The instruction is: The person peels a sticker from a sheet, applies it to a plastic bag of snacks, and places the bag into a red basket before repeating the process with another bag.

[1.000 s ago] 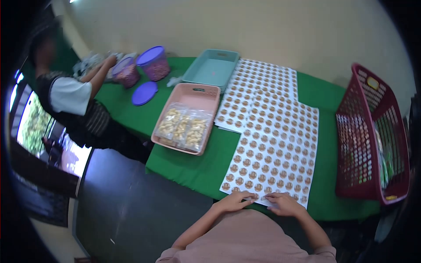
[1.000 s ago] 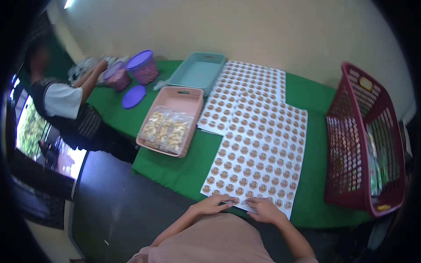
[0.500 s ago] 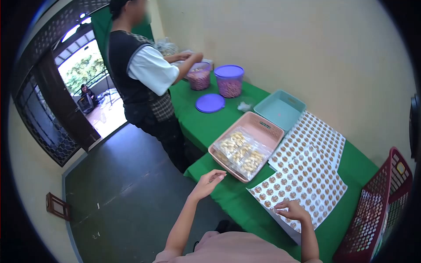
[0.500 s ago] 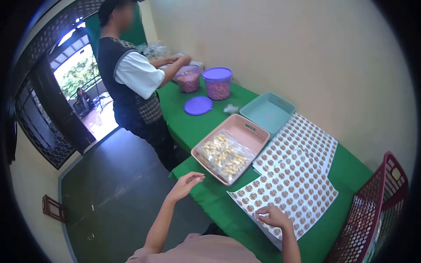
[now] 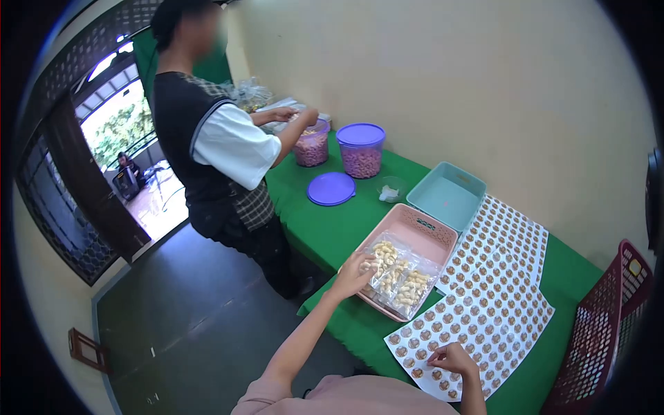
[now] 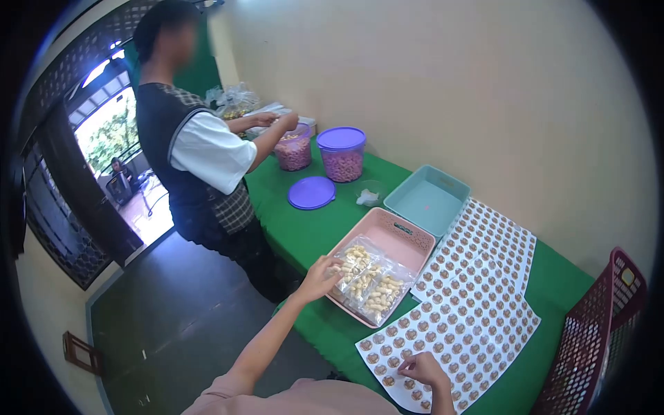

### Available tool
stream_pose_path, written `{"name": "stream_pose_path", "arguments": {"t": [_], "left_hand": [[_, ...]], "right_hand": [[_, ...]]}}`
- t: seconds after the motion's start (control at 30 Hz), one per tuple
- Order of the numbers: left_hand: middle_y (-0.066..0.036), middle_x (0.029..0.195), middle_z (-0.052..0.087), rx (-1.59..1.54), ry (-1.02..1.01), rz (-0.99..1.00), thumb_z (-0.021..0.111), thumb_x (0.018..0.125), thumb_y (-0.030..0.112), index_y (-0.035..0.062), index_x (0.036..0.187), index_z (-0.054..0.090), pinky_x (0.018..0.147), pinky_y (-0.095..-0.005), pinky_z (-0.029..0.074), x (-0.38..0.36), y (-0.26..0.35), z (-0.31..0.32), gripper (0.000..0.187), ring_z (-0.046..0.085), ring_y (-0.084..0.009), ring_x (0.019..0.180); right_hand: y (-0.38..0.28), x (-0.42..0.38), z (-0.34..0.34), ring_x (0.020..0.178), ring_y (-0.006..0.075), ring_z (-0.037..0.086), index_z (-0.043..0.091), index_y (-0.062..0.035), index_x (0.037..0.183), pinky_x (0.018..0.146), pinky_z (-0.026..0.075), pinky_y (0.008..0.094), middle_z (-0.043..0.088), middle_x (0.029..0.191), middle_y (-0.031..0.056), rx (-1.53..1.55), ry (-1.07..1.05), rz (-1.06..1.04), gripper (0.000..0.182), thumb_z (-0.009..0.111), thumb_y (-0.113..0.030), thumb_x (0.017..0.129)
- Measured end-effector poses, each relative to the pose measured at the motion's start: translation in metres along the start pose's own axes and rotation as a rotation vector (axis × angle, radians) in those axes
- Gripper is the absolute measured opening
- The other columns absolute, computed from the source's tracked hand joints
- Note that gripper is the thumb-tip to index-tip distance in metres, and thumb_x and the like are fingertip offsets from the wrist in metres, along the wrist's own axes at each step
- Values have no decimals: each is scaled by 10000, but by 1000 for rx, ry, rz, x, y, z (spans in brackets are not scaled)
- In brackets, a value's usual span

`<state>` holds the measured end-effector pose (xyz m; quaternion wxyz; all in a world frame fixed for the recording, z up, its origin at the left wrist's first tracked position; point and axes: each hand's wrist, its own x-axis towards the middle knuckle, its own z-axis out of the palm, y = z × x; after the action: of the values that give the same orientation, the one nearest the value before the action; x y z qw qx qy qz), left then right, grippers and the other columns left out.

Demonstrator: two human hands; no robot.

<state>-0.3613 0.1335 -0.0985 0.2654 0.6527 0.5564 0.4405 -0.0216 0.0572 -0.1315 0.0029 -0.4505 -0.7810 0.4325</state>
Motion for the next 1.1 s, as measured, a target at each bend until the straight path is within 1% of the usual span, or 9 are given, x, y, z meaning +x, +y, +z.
{"name": "stream_pose_path", "arguments": {"t": [0.07, 0.23, 0.37, 0.53, 0.67, 0.87, 0.9, 1.03, 1.1], "left_hand": [[-153, 1053, 457, 168, 89, 51, 605, 726, 270, 57, 1037, 507, 891, -374, 335, 10, -11, 12, 389, 426, -306, 1033], [-189, 1157, 361, 259, 50, -74, 679, 633, 367, 43, 1164, 408, 926, -424, 290, 24, -2, 24, 680, 341, -375, 1101], [-229, 1255, 295, 494, -41, -168, 659, 623, 440, 13, 1209, 359, 974, -451, 204, 27, -10, 36, 784, 268, -397, 1174], [-242, 1169, 398, 413, 50, -121, 651, 654, 374, 2, 1211, 356, 946, -434, 262, 25, -19, 38, 732, 344, -368, 1135], [-186, 1182, 417, -141, 212, -160, 576, 752, 272, -12, 1213, 346, 897, -374, 348, -4, 28, 21, 588, 429, -291, 1084], [-135, 1193, 423, -1075, 198, -232, 441, 827, 242, 3, 1247, 292, 896, -352, 368, -81, 69, 19, 506, 453, -249, 1072], [-143, 1193, 421, -1214, 142, -225, 415, 828, 278, 3, 1260, 268, 907, -369, 359, -91, 72, 22, 533, 436, -270, 1093], [-155, 1195, 418, -1435, 102, -310, 396, 792, 242, 12, 1261, 268, 891, -410, 378, -123, 85, 28, 537, 458, -282, 1064], [-156, 1197, 416, -1399, 139, -290, 395, 773, 214, 14, 1260, 270, 881, -416, 388, -134, 95, 30, 541, 463, -287, 1056]], "right_hand": [[22, 2, 15, 524, 148, 565, 664, -85, 730, 521, 440, 261, 619, 621, 69, 148, 101, -42, 115, 661, -144, 632], [4, -17, 11, 615, 117, 588, 633, -8, 754, 567, 462, 240, 624, 668, 67, 118, 200, 25, 101, 641, -69, 674], [2, -37, 15, 609, 166, 589, 595, -22, 799, 566, 460, 279, 611, 738, 83, 217, 369, 50, 158, 629, -112, 673], [7, -64, 30, 641, 169, 589, 526, 29, 931, 573, 465, 271, 585, 779, 112, 315, 612, 90, 256, 601, -69, 707], [32, -77, 56, 652, 132, 564, 522, 31, 964, 604, 465, 239, 557, 730, 91, 295, 782, -1, 227, 548, -18, 745], [30, -94, 64, 814, 265, 533, 534, 26, 879, 704, 423, 329, 531, 805, 157, 143, 846, 62, 181, 503, -133, 798], [25, -96, 63, 1005, 321, 431, 520, -4, 986, 864, 324, 398, 498, 938, 177, 200, 732, 161, 295, 464, -240, 819], [30, -94, 84, 1177, 330, 283, 448, -54, 1167, 971, 155, 490, 316, 1273, 199, -133, 696, 97, 443, 444, -318, 811], [37, -95, 93, 1185, 331, 278, 449, -59, 1169, 975, 149, 493, 318, 1278, 193, -155, 658, 109, 444, 435, -324, 813]]}}
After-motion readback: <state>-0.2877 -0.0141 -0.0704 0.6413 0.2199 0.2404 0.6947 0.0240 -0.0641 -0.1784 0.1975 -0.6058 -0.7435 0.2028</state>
